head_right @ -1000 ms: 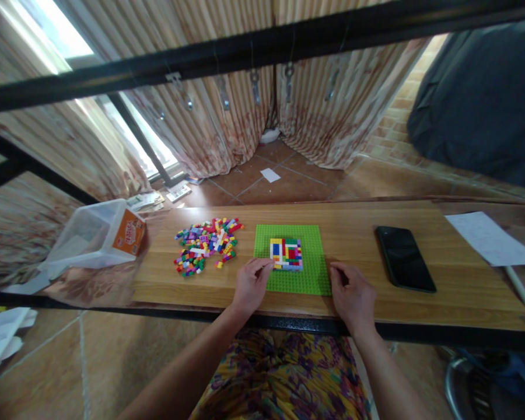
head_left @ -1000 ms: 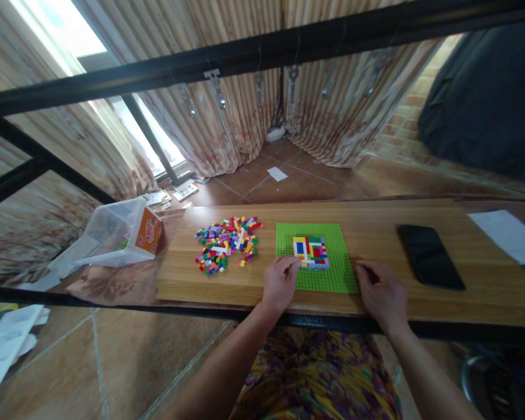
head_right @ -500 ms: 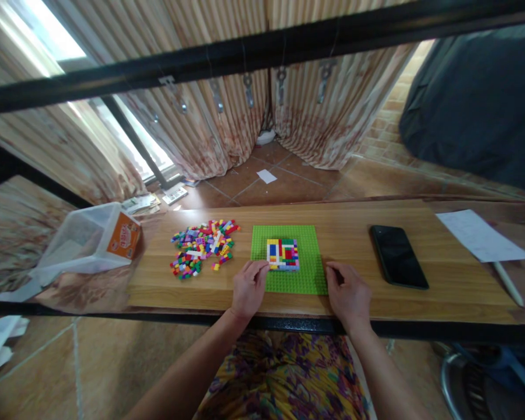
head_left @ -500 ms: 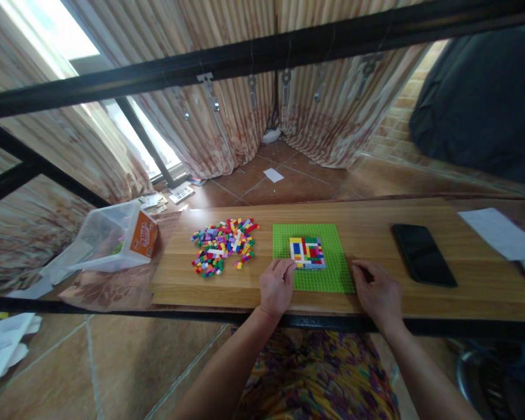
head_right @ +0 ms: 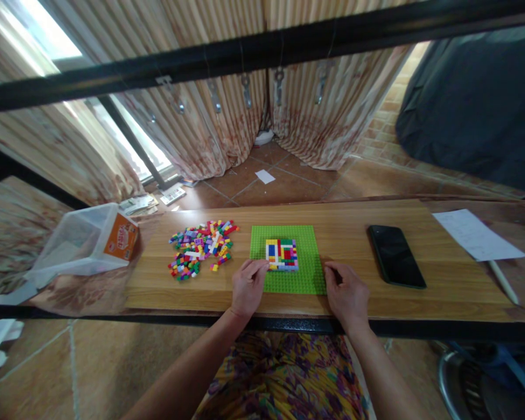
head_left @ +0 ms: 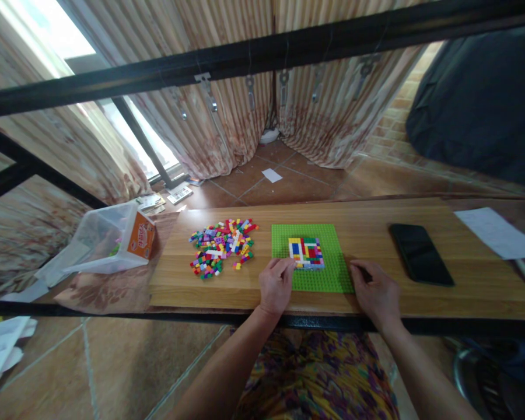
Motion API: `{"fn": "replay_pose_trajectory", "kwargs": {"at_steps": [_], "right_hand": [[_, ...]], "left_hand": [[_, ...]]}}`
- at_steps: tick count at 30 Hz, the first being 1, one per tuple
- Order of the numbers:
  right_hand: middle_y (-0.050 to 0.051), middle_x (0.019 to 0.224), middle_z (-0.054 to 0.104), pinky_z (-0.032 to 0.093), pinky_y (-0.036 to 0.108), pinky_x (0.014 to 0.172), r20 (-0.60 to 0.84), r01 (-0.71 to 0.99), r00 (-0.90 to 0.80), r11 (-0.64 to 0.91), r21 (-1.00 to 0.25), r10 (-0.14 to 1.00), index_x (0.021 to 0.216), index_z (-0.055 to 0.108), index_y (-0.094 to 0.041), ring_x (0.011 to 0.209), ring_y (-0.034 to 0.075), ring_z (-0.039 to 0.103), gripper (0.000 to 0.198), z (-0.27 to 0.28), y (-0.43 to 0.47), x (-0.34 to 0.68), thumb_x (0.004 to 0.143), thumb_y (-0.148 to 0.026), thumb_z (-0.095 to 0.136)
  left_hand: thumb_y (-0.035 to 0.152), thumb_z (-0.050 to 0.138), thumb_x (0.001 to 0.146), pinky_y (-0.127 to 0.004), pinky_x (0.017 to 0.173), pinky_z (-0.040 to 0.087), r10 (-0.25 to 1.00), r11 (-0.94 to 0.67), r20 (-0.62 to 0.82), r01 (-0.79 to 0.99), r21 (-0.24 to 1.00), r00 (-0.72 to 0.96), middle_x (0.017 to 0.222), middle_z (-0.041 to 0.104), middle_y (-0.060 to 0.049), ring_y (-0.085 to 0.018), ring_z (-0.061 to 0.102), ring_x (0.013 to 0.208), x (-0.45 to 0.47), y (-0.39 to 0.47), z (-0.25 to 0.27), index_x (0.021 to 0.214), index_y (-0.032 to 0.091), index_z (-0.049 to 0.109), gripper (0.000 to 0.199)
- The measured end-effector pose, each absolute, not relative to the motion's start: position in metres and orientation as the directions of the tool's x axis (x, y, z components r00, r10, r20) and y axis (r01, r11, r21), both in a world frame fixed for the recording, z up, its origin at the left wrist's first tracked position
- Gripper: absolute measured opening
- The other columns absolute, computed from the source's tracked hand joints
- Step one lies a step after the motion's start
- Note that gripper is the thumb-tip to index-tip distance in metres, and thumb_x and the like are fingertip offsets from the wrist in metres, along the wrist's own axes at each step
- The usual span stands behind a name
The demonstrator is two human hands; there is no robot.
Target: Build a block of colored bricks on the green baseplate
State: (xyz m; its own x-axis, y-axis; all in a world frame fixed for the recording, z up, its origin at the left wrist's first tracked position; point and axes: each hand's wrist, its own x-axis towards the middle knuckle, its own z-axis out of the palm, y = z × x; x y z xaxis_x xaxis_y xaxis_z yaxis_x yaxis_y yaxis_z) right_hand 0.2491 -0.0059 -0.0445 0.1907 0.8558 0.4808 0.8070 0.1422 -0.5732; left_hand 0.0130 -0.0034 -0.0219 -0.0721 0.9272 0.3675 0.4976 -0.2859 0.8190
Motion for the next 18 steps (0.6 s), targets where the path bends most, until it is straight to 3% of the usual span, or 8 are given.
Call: {"fn": "replay_pose_trajectory", "kwargs": {"at_steps": [18], "right_hand": [[0.009, 0.091, 0.074, 0.053, 0.035, 0.076, 0.477, 0.810, 0.198, 0.132, -0.572, 0.856, 0.092, 0.071, -0.019, 0.082, 0.022, 0.069, 0.027, -0.0464, -0.0060, 0.2500, 0.092, -0.039, 0.053]], "left_hand": [[0.023, 0.060, 0.094, -0.024, 0.070, 0.050, 0.946, -0.211, 0.310, 0.540, 0.815, -0.098, 0.088, 0.069, -0.004, -0.013, 0.063, 0.076, 0.0195, -0.0029, -0.0233, 0.090, 0.020, 0.072, 0.013]]}}
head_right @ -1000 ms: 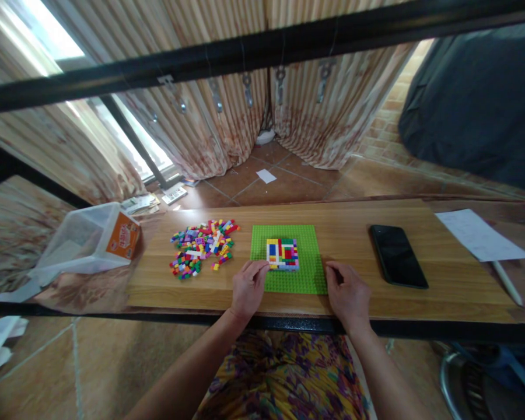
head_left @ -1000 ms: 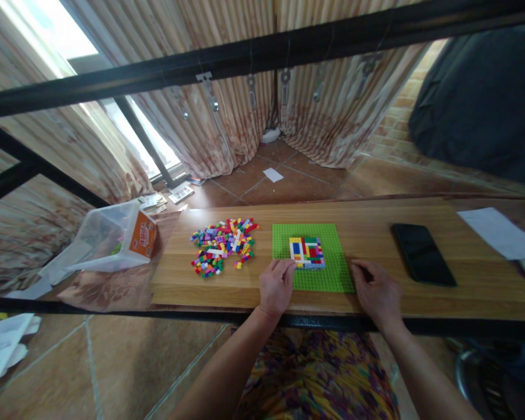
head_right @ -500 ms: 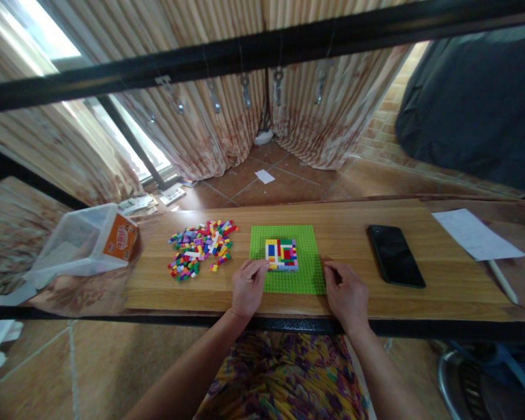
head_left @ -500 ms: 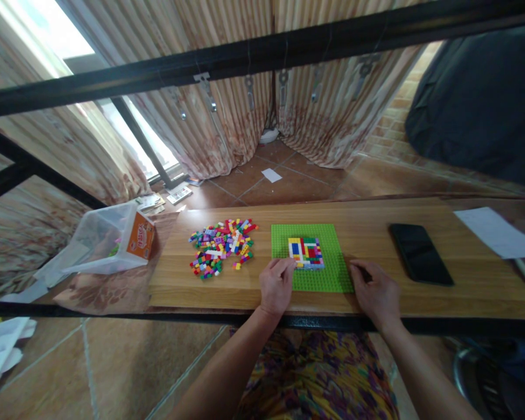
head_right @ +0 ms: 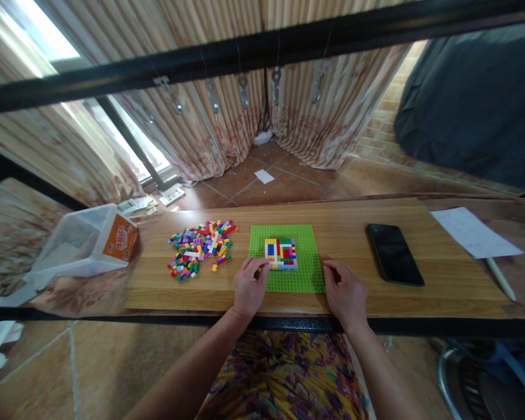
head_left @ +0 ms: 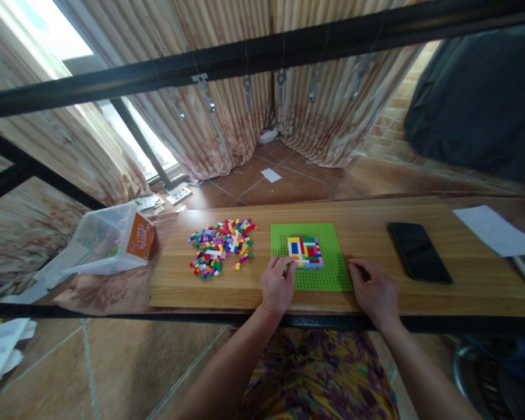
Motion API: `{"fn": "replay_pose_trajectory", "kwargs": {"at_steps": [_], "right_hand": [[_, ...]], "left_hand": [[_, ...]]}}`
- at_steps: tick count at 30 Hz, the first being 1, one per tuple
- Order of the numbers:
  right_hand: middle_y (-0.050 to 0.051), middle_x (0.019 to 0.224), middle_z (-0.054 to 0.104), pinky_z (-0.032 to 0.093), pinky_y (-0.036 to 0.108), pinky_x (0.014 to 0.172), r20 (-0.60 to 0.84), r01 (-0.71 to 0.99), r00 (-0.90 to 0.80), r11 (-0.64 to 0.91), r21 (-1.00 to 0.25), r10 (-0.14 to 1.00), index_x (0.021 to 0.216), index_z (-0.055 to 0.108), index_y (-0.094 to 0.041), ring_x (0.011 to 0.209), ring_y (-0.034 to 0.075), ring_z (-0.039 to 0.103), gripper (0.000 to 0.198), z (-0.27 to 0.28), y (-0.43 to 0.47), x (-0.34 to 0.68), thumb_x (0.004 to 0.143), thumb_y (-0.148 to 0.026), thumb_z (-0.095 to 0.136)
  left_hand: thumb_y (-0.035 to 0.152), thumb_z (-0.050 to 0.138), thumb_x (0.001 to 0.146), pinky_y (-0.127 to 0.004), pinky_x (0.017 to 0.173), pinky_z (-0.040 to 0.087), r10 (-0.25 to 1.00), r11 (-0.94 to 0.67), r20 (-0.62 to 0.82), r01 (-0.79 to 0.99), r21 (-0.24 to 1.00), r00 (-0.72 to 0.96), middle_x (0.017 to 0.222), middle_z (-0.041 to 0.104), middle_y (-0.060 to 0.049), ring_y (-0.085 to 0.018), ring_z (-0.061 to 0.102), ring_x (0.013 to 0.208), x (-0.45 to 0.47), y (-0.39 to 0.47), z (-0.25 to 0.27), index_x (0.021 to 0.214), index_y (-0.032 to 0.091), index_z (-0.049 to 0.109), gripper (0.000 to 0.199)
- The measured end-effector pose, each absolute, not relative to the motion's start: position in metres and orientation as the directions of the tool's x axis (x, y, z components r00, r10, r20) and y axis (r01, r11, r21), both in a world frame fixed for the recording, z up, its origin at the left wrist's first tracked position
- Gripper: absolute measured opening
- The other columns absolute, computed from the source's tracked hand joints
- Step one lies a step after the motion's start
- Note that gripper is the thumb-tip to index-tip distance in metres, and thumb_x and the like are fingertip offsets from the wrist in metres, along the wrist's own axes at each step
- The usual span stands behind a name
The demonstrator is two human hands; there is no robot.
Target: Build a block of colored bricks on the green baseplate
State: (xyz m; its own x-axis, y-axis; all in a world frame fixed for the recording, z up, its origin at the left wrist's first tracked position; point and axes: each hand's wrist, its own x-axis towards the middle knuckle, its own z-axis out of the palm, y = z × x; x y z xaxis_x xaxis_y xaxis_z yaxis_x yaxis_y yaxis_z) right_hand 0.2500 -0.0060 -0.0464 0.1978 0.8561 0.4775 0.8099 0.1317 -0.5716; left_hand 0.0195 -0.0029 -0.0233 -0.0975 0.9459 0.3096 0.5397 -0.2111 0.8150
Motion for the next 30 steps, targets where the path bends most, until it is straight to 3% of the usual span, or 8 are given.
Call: {"fn": "replay_pose_trajectory", "kwargs": {"at_steps": [9, 18, 24, 30], "right_hand": [[0.010, 0.091, 0.074, 0.053, 0.036, 0.076, 0.468, 0.807, 0.195, 0.130, -0.576, 0.862, 0.091, 0.070, -0.019, 0.083, 0.023, 0.069, 0.029, -0.044, -0.007, 0.248, 0.092, -0.040, 0.051], [0.009, 0.091, 0.074, 0.053, 0.036, 0.076, 0.468, 0.817, 0.176, 0.137, -0.561, 0.866, 0.091, 0.070, -0.019, 0.083, 0.023, 0.068, 0.028, -0.045, -0.006, 0.247, 0.092, -0.038, 0.050], [0.009, 0.090, 0.073, 0.052, 0.035, 0.073, 0.470, 0.815, 0.183, 0.134, -0.564, 0.863, 0.090, 0.070, -0.019, 0.080, 0.022, 0.067, 0.030, -0.048, -0.005, 0.248, 0.092, -0.041, 0.050], [0.008, 0.093, 0.073, 0.053, 0.036, 0.076, 0.462, 0.797, 0.189, 0.139, -0.588, 0.867, 0.093, 0.070, -0.020, 0.083, 0.022, 0.068, 0.028, -0.049, -0.006, 0.248, 0.092, -0.040, 0.050]], "left_hand": [[0.020, 0.066, 0.083, -0.025, 0.064, 0.044, 0.992, -0.007, 0.073, 0.520, 0.854, -0.107, 0.073, 0.068, 0.001, -0.012, 0.059, 0.064, 0.015, 0.011, -0.003, 0.075, 0.019, 0.066, 0.008], [0.018, 0.067, 0.078, -0.024, 0.061, 0.043, 0.996, 0.056, -0.017, 0.489, 0.870, -0.083, 0.066, 0.066, 0.001, -0.013, 0.059, 0.061, 0.017, 0.023, -0.002, 0.070, 0.018, 0.066, 0.008], [0.024, 0.061, 0.086, -0.023, 0.065, 0.048, 0.994, -0.052, 0.080, 0.303, 0.951, -0.078, 0.077, 0.069, -0.001, -0.013, 0.063, 0.070, -0.004, 0.016, -0.007, 0.083, 0.016, 0.067, 0.011], [0.025, 0.053, 0.091, -0.026, 0.072, 0.051, 0.975, -0.119, 0.189, 0.446, 0.887, -0.116, 0.082, 0.069, -0.003, -0.015, 0.064, 0.077, -0.044, -0.010, -0.013, 0.089, 0.017, 0.066, 0.016]]}}
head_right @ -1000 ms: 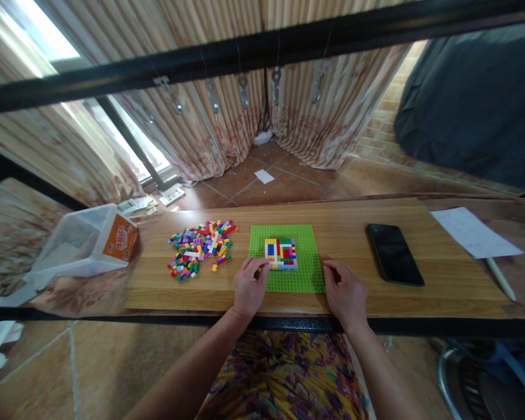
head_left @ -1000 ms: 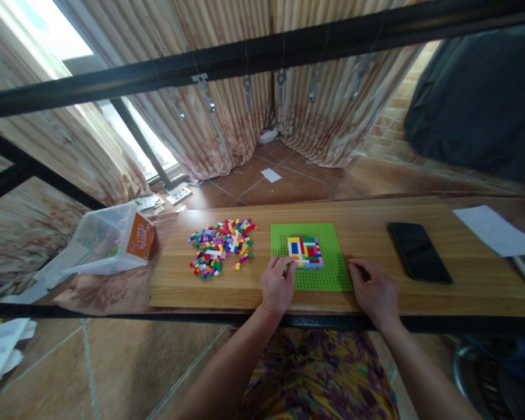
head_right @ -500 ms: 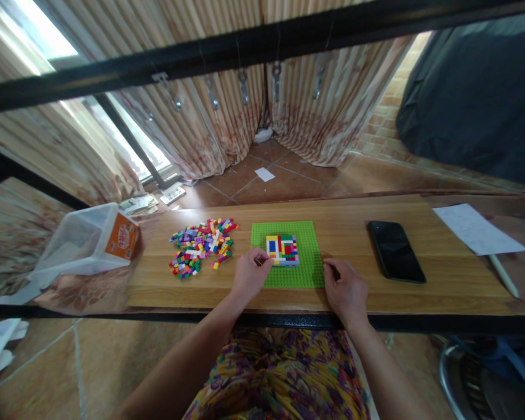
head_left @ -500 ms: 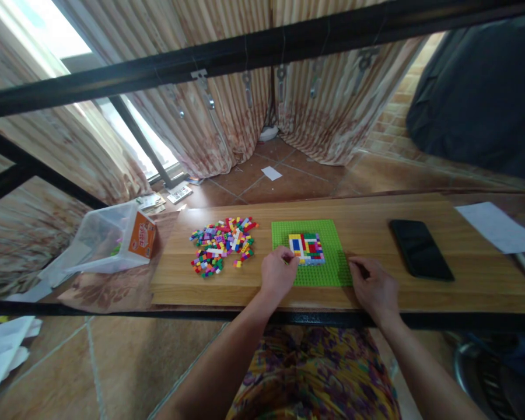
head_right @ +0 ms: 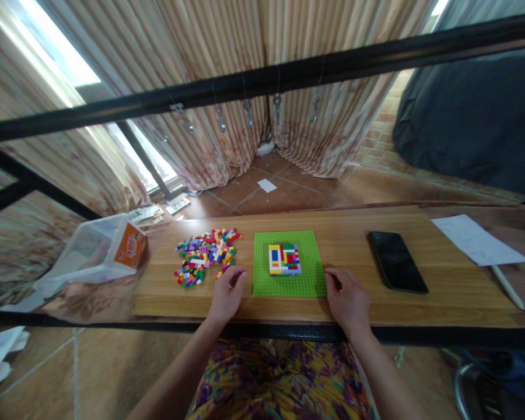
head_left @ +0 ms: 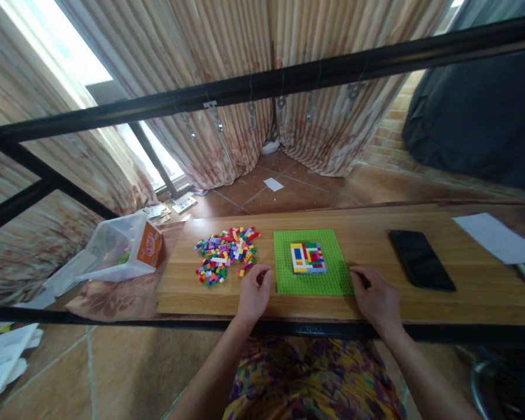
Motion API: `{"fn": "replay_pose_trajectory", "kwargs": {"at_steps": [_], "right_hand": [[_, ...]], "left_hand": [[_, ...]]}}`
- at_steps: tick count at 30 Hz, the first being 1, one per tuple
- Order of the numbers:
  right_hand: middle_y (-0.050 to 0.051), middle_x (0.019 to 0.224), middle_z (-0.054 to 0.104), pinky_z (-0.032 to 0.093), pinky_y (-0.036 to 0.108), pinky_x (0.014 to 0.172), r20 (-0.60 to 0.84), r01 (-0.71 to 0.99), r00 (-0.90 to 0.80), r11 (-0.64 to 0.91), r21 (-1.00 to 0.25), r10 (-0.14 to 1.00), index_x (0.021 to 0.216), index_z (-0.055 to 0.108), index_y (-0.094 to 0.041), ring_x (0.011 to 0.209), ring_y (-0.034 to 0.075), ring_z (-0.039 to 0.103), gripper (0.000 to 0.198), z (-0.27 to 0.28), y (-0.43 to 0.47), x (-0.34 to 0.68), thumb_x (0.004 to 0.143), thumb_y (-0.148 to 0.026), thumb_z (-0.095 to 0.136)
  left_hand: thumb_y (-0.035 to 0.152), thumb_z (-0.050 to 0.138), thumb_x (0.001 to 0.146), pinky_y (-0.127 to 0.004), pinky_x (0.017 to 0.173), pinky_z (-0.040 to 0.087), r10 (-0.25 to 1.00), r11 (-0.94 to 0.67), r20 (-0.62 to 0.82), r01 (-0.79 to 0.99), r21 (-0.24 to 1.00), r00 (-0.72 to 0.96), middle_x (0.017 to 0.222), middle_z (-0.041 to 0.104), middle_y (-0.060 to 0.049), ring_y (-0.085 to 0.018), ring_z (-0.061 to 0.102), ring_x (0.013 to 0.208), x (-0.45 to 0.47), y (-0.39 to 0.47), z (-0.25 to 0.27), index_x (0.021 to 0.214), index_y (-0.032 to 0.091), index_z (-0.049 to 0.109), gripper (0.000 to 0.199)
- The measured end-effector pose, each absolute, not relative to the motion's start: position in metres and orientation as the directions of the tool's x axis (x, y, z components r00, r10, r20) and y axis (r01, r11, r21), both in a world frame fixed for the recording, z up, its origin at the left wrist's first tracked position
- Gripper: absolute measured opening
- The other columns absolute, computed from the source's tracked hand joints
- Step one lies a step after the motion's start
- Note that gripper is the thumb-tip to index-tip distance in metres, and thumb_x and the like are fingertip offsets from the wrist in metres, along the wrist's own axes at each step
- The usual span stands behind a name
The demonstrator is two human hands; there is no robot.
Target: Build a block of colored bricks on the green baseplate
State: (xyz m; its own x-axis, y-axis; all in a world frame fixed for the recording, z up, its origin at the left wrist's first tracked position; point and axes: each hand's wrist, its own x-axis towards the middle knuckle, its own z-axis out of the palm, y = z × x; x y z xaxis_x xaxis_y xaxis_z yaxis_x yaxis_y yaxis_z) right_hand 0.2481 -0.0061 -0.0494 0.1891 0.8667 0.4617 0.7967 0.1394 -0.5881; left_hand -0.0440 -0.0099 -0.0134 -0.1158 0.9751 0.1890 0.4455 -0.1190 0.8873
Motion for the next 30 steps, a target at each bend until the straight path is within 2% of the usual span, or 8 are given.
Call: {"fn": "replay_pose_trajectory", "kwargs": {"at_steps": [3, 6, 9, 12, 16, 20, 24, 30], "right_hand": [[0.009, 0.105, 0.071, 0.055, 0.037, 0.075, 0.440, 0.814, 0.139, 0.151, -0.561, 0.887, 0.102, 0.070, -0.022, 0.085, 0.021, 0.067, 0.029, -0.048, -0.007, 0.248, 0.091, -0.043, 0.052], [0.009, 0.121, 0.067, 0.054, 0.043, 0.088, 0.433, 0.837, -0.034, 0.263, -0.481, 0.901, 0.109, 0.071, -0.025, 0.103, 0.024, 0.065, 0.032, -0.048, -0.007, 0.250, 0.092, -0.044, 0.051], [0.009, 0.120, 0.067, 0.051, 0.046, 0.096, 0.424, 0.841, -0.143, 0.335, -0.424, 0.894, 0.108, 0.071, -0.025, 0.110, 0.025, 0.063, 0.032, -0.049, -0.007, 0.252, 0.094, -0.043, 0.049], [0.010, 0.116, 0.068, 0.053, 0.045, 0.093, 0.414, 0.861, -0.155, 0.329, -0.388, 0.897, 0.106, 0.071, -0.023, 0.106, 0.026, 0.064, 0.033, -0.051, -0.011, 0.255, 0.095, -0.044, 0.048], [0.010, 0.109, 0.068, 0.056, 0.043, 0.084, 0.415, 0.887, -0.136, 0.297, -0.354, 0.899, 0.101, 0.071, -0.024, 0.098, 0.026, 0.066, 0.034, -0.051, -0.028, 0.259, 0.094, -0.048, 0.048], [0.010, 0.109, 0.068, 0.058, 0.041, 0.081, 0.378, 0.869, -0.132, 0.290, -0.401, 0.916, 0.105, 0.070, -0.026, 0.094, 0.025, 0.068, 0.031, -0.045, -0.054, 0.245, 0.092, -0.048, 0.052], [0.009, 0.102, 0.069, 0.060, 0.039, 0.076, 0.312, 0.773, -0.173, 0.325, -0.545, 0.934, 0.106, 0.070, -0.026, 0.086, 0.024, 0.070, 0.026, -0.031, -0.072, 0.202, 0.092, -0.042, 0.054], [0.009, 0.118, 0.069, 0.058, 0.038, 0.090, 0.222, 0.580, -0.270, 0.342, -0.739, 0.937, 0.107, 0.072, -0.027, 0.107, 0.023, 0.067, 0.024, -0.008, -0.069, 0.149, 0.093, -0.036, 0.055]], "left_hand": [[0.024, 0.052, 0.092, -0.026, 0.073, 0.052, 0.968, -0.193, 0.247, 0.514, 0.836, -0.038, 0.085, 0.068, -0.004, -0.015, 0.064, 0.079, -0.055, -0.023, -0.017, 0.092, 0.018, 0.064, 0.014], [0.021, 0.057, 0.089, -0.029, 0.075, 0.053, 0.959, -0.268, 0.267, 0.604, 0.751, 0.093, 0.090, 0.067, -0.004, -0.017, 0.064, 0.083, -0.055, -0.031, -0.019, 0.097, 0.020, 0.064, 0.011], [0.021, 0.070, 0.079, -0.035, 0.087, 0.054, 0.939, -0.340, 0.279, 0.683, 0.646, 0.203, 0.103, 0.067, -0.006, -0.022, 0.064, 0.097, -0.047, -0.034, -0.019, 0.105, 0.022, 0.065, 0.026], [0.025, 0.076, 0.076, -0.040, 0.091, 0.053, 0.941, -0.315, 0.296, 0.751, 0.580, 0.166, 0.106, 0.066, -0.007, -0.025, 0.063, 0.101, -0.037, -0.034, -0.022, 0.107, 0.022, 0.065, 0.033], [0.025, 0.068, 0.085, -0.035, 0.083, 0.054, 0.959, -0.231, 0.267, 0.817, 0.528, 0.098, 0.103, 0.066, -0.007, -0.023, 0.065, 0.093, -0.026, -0.026, -0.026, 0.106, 0.021, 0.064, 0.022], [0.019, 0.056, 0.093, -0.030, 0.078, 0.052, 0.974, -0.126, 0.226, 0.865, 0.486, 0.016, 0.103, 0.065, -0.007, -0.020, 0.065, 0.090, -0.011, -0.001, -0.027, 0.101, 0.021, 0.063, 0.011], [0.013, 0.045, 0.096, -0.027, 0.071, 0.051, 0.976, -0.079, 0.213, 0.844, 0.530, -0.043, 0.100, 0.065, -0.007, -0.017, 0.065, 0.081, 0.000, 0.029, -0.026, 0.098, 0.020, 0.064, 0.021], [0.011, 0.048, 0.093, -0.029, 0.081, 0.052, 0.944, -0.236, 0.330, 0.697, 0.677, -0.001, 0.094, 0.067, -0.005, -0.018, 0.064, 0.089, -0.007, 0.033, -0.029, 0.101, 0.019, 0.065, 0.021]]}}
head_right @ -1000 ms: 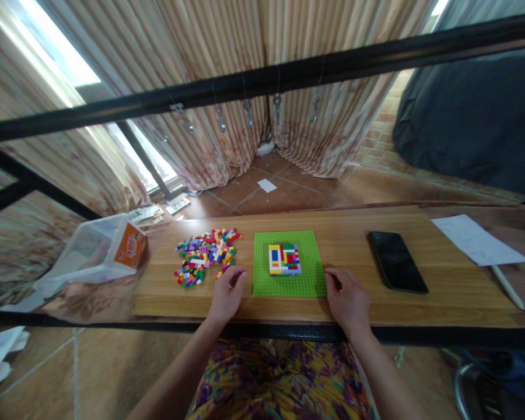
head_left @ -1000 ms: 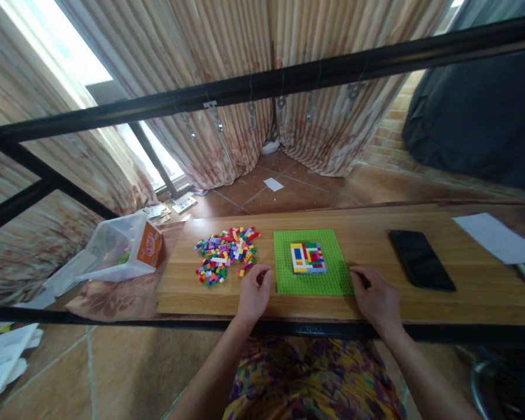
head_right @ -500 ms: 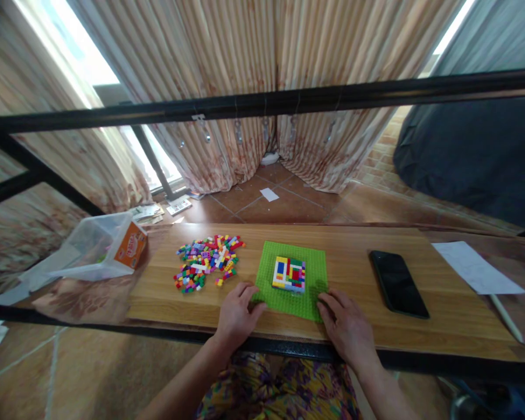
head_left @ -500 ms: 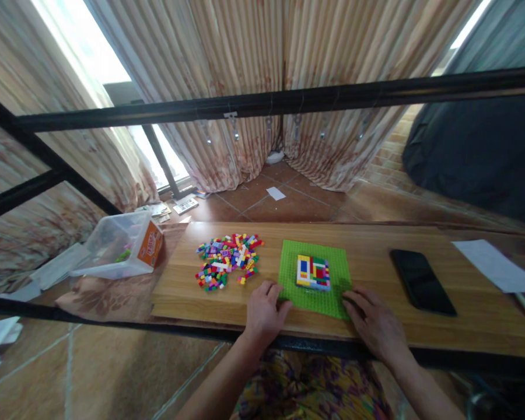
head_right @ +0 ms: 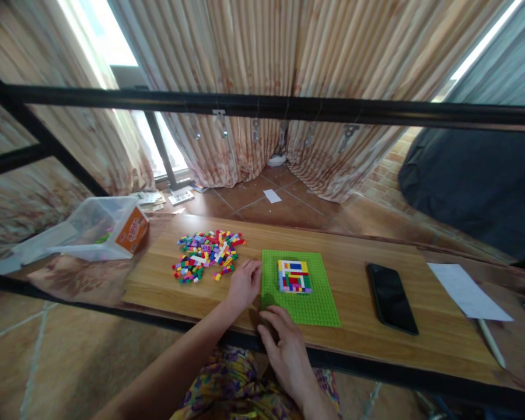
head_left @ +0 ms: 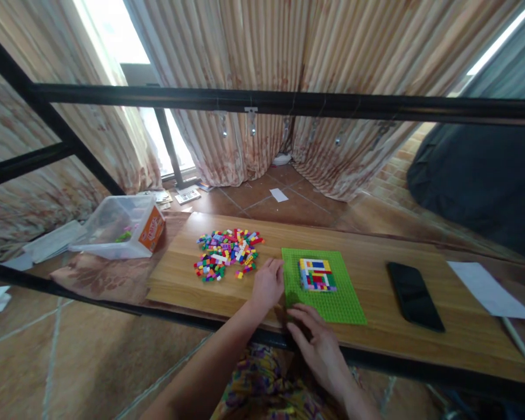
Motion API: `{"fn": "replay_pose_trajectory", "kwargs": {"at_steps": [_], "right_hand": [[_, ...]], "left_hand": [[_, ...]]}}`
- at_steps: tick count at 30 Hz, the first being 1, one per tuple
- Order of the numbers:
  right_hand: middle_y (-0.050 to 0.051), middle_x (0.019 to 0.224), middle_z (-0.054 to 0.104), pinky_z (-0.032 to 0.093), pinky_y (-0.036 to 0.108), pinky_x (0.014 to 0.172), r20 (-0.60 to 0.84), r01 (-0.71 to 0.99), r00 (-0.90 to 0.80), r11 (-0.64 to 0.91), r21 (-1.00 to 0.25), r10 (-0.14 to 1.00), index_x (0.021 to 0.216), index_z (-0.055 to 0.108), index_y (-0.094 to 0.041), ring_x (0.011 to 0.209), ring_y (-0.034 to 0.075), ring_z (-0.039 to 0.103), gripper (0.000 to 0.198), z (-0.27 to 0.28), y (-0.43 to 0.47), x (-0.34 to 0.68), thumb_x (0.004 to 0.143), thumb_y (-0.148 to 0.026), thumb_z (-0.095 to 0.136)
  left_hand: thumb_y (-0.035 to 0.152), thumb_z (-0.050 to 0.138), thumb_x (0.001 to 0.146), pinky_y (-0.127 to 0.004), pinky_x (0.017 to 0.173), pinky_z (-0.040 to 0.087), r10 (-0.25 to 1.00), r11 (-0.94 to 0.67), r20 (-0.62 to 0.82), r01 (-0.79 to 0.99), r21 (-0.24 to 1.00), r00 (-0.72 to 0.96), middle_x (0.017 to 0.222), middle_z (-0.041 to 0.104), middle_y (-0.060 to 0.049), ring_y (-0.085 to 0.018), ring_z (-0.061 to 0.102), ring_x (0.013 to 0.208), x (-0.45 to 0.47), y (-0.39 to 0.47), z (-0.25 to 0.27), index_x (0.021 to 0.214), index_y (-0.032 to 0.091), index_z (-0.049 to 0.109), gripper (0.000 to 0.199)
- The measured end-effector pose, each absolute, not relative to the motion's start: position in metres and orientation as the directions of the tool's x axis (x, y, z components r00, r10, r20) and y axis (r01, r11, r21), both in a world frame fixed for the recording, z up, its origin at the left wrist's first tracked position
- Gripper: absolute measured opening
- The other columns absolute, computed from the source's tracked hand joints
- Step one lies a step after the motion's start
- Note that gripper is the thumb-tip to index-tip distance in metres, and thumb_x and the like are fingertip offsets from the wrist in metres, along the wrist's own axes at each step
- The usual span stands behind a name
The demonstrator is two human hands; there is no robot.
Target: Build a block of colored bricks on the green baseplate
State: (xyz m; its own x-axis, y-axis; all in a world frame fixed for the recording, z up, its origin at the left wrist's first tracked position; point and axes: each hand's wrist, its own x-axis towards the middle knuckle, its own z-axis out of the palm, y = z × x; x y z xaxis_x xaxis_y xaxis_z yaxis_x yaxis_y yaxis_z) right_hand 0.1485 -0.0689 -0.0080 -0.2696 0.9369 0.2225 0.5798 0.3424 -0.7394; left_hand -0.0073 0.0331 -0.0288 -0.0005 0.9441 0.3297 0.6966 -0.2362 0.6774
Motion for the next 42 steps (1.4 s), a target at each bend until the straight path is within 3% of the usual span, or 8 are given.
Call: {"fn": "replay_pose_trajectory", "kwargs": {"at_steps": [4, 7, 9, 15, 19, 23, 36, 42], "right_hand": [[0.009, 0.119, 0.068, 0.058, 0.037, 0.082, 0.280, 0.569, -0.156, 0.318, -0.758, 0.947, 0.104, 0.072, -0.028, 0.109, 0.024, 0.065, 0.024, -0.001, -0.046, 0.166, 0.094, -0.040, 0.054], [0.011, 0.117, 0.068, 0.051, 0.045, 0.098, 0.440, 0.654, 0.012, 0.326, -0.683, 0.898, 0.106, 0.070, -0.024, 0.111, 0.025, 0.063, 0.029, 0.000, -0.012, 0.199, 0.092, -0.044, 0.054], [0.015, 0.116, 0.067, 0.050, 0.049, 0.098, 0.442, 0.721, 0.067, 0.263, -0.641, 0.894, 0.111, 0.068, -0.019, 0.110, 0.028, 0.063, 0.039, 0.000, 0.017, 0.220, 0.091, -0.050, 0.053], [0.026, 0.131, 0.057, 0.040, 0.052, 0.106, 0.373, 0.864, 0.058, 0.141, -0.484, 0.926, 0.129, 0.057, -0.006, 0.129, 0.034, 0.049, 0.066, 0.010, 0.088, 0.219, 0.093, -0.058, 0.034], [0.022, 0.152, 0.040, 0.032, 0.056, 0.111, 0.198, 0.947, -0.031, 0.092, -0.307, 0.980, 0.144, 0.045, -0.011, 0.141, 0.033, 0.035, 0.067, 0.011, 0.100, 0.173, 0.096, -0.055, 0.027], [0.018, 0.154, 0.040, 0.024, 0.062, 0.113, -0.020, 0.984, -0.091, 0.086, -0.159, 0.996, 0.144, 0.047, -0.016, 0.146, 0.034, 0.027, 0.068, 0.001, 0.101, 0.148, 0.097, -0.059, 0.022], [0.017, 0.149, 0.046, 0.029, 0.065, 0.109, -0.037, 0.984, -0.118, 0.112, -0.137, 0.992, 0.140, 0.052, -0.017, 0.142, 0.035, 0.034, 0.074, -0.012, 0.108, 0.157, 0.094, -0.065, 0.020], [0.017, 0.150, 0.046, 0.024, 0.071, 0.109, 0.006, 0.982, -0.091, 0.090, -0.165, 0.996, 0.137, 0.055, -0.016, 0.143, 0.036, 0.031, 0.075, -0.008, 0.102, 0.150, 0.093, -0.064, 0.017]], "left_hand": [[0.014, 0.056, 0.088, -0.029, 0.081, 0.053, 0.940, -0.297, 0.332, 0.660, 0.691, 0.075, 0.094, 0.068, -0.004, -0.017, 0.064, 0.086, -0.012, 0.025, -0.029, 0.107, 0.020, 0.065, 0.021], [0.015, 0.060, 0.085, -0.032, 0.085, 0.053, 0.939, -0.310, 0.326, 0.674, 0.670, 0.108, 0.096, 0.069, -0.005, -0.019, 0.064, 0.090, -0.011, 0.025, -0.027, 0.106, 0.020, 0.066, 0.022], [0.014, 0.062, 0.083, -0.034, 0.089, 0.053, 0.936, -0.322, 0.327, 0.681, 0.658, 0.126, 0.102, 0.070, -0.006, -0.021, 0.064, 0.096, -0.010, 0.026, -0.027, 0.107, 0.020, 0.066, 0.025], [0.009, 0.058, 0.082, -0.035, 0.093, 0.053, 0.940, -0.320, 0.315, 0.676, 0.664, 0.135, 0.104, 0.070, -0.005, -0.020, 0.064, 0.099, -0.010, 0.028, -0.028, 0.107, 0.021, 0.067, 0.029], [0.009, 0.055, 0.084, -0.036, 0.094, 0.053, 0.939, -0.318, 0.319, 0.678, 0.662, 0.129, 0.107, 0.070, -0.006, -0.021, 0.064, 0.101, -0.010, 0.029, -0.030, 0.108, 0.020, 0.066, 0.029], [0.010, 0.053, 0.086, -0.035, 0.095, 0.053, 0.932, -0.334, 0.337, 0.671, 0.662, 0.131, 0.107, 0.069, -0.008, -0.021, 0.064, 0.102, -0.009, 0.028, -0.033, 0.103, 0.018, 0.067, 0.023], [0.012, 0.053, 0.085, -0.035, 0.092, 0.055, 0.918, -0.343, 0.386, 0.661, 0.667, 0.087, 0.104, 0.068, -0.009, -0.022, 0.064, 0.099, -0.006, 0.017, -0.040, 0.096, 0.017, 0.067, 0.019], [0.012, 0.054, 0.085, -0.036, 0.092, 0.056, 0.911, -0.289, 0.411, 0.665, 0.689, -0.029, 0.111, 0.067, -0.010, -0.022, 0.064, 0.104, -0.034, -0.012, -0.039, 0.105, 0.018, 0.066, 0.024]]}}
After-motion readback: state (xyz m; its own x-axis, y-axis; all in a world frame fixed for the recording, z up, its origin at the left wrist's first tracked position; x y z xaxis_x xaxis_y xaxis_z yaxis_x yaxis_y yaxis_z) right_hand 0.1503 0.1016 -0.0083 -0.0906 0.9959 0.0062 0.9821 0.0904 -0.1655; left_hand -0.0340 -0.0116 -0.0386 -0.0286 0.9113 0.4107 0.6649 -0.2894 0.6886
